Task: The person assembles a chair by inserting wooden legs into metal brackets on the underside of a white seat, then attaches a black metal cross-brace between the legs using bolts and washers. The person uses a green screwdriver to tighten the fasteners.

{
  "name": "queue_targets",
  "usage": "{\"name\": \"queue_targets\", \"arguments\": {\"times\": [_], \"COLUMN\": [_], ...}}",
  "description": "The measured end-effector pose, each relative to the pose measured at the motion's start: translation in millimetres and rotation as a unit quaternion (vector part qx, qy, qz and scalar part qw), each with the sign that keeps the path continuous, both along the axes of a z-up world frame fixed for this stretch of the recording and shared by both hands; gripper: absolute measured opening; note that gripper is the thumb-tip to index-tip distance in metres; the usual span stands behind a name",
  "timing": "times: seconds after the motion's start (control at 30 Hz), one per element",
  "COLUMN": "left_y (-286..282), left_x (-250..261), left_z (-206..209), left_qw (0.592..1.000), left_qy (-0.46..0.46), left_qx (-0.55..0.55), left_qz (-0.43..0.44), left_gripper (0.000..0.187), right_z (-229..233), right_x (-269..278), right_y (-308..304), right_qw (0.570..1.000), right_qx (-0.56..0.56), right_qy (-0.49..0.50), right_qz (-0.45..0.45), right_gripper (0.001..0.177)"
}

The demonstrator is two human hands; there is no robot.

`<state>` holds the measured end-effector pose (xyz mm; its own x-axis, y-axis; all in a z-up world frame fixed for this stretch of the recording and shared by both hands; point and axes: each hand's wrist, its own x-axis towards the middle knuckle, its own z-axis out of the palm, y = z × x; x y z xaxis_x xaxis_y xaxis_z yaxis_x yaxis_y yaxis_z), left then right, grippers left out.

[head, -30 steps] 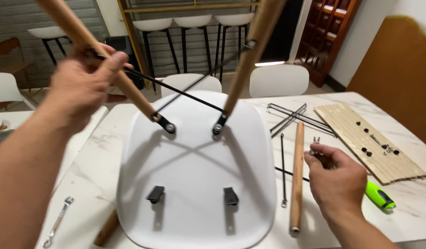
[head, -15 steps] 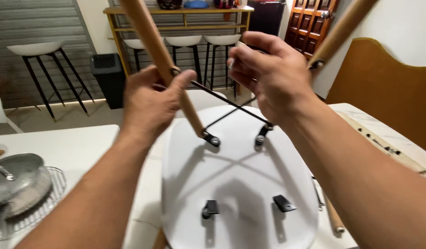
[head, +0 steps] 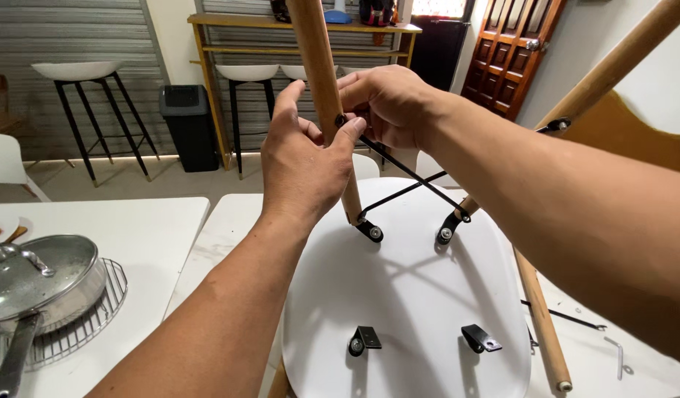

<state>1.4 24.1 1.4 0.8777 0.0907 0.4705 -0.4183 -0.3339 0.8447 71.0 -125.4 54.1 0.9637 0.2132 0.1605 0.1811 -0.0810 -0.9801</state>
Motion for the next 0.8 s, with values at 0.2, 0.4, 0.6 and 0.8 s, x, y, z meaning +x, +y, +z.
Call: {"name": "queue_targets", "arguments": {"times": [0.2,0.4,0.6,0.8], "left_y": [-0.2,-1.1,-3.0,-2.9], "left_x": [-0.8,-1.5,-2.3,0.6], "left_z": [2.9,1.6,0.7,-1.5], "left_qw": [1.0,0.999,0.999,0.999], "left_qy": [-0.003,-0.004,0.005,-0.007], "left_qx": [-0.026,-0.051,-0.038,-0.042], "left_qz": [0.004,0.014,0.037,0.03], "left_gripper": [0.072,0.078,0.084,0.083], "right_z": [14.0,24.7,28.3,31.3], "right_x": [10.5,25.5,35.3,31.5], "right_y": [11.7,16.6,10.9,20.5], "right_qw": [0.992,0.99,0.982,0.978], "right_qx": [-0.024,-0.107,-0.121,-0.179], "right_qy": [0.018,-0.013,-0.021,-0.044], "right_qz": [0.121,0.096,0.147,0.096], "right_gripper": [0.011,0.012,0.008,0.011]}}
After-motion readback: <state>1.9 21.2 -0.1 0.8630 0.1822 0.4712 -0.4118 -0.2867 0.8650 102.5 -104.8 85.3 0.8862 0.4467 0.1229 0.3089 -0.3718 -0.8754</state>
